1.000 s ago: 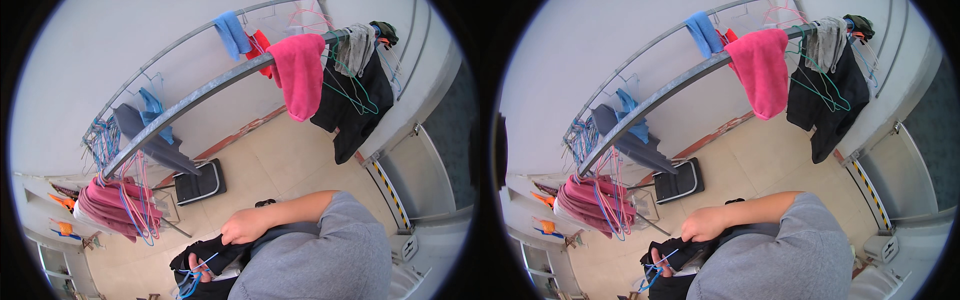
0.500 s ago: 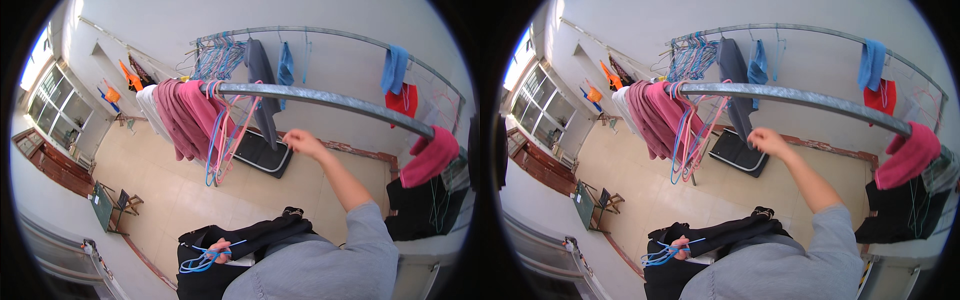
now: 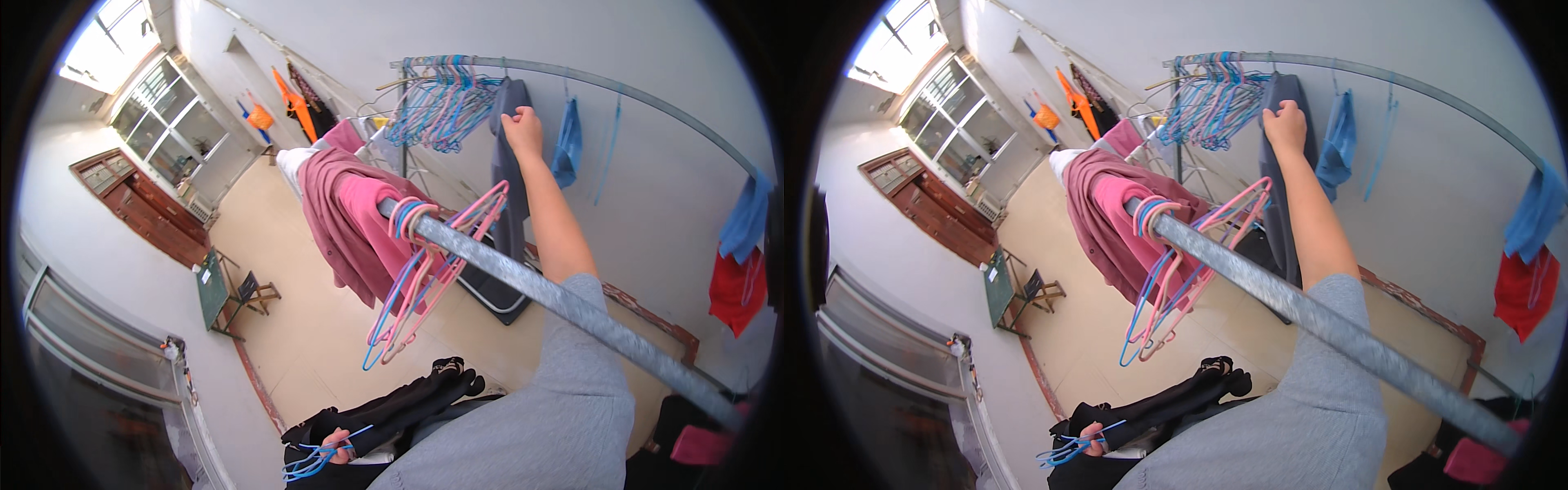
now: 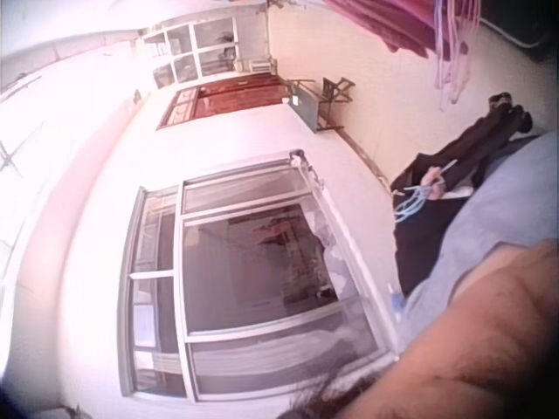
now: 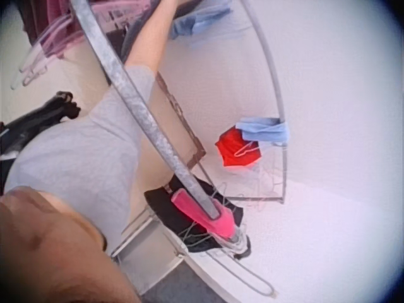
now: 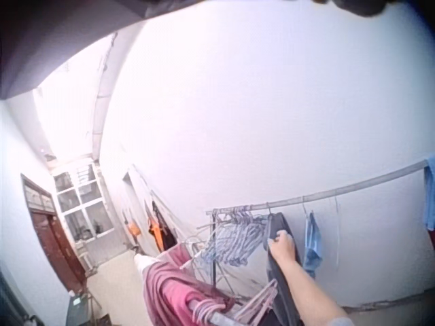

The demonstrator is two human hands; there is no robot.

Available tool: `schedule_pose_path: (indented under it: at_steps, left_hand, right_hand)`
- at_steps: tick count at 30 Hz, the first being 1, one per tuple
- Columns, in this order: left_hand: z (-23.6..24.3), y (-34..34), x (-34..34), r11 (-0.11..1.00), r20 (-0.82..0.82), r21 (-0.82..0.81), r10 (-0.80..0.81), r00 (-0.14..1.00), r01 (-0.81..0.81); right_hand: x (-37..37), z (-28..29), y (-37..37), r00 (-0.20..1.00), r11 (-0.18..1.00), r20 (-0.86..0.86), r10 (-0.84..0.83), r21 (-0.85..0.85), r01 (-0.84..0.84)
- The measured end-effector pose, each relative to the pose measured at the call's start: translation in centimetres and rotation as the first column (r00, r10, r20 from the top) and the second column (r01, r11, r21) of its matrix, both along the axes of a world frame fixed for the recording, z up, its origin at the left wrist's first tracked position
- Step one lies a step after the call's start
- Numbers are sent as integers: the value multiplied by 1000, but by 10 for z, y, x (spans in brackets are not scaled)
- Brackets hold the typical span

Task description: The person removes several garments from hangers on a drying rack, including a pink towel, a beige bra, a black garment, a white bra, and an orange bra. They fold each item by hand and place them into a pile held in their left arm.

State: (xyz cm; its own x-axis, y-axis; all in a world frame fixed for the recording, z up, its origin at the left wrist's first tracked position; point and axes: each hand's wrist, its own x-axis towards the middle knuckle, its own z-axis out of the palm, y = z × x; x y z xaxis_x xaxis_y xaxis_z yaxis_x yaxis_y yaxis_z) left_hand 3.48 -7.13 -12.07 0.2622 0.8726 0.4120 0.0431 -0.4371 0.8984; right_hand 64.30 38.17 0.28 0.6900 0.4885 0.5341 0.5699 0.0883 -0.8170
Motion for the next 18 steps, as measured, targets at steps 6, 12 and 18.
schedule_pose_path:
  at_steps: [6, 12, 18]
  left_hand:
    - [25, -8, 10, 993, -61, -35, 110, 992, -112]
    - [29, 0, 23, 987, -74, -61, 141, 987, -146]
    - [31, 5, 34, 988, -73, -63, 137, 988, -142]
  right_hand:
    - [-10, 11, 52, 998, 920, -28, -61, -390, 45]
    - [10, -2, 81, 1000, 930, -29, 8, -368, -18]
    - [53, 7, 124, 955, 990, -292, 48, -115, -85]
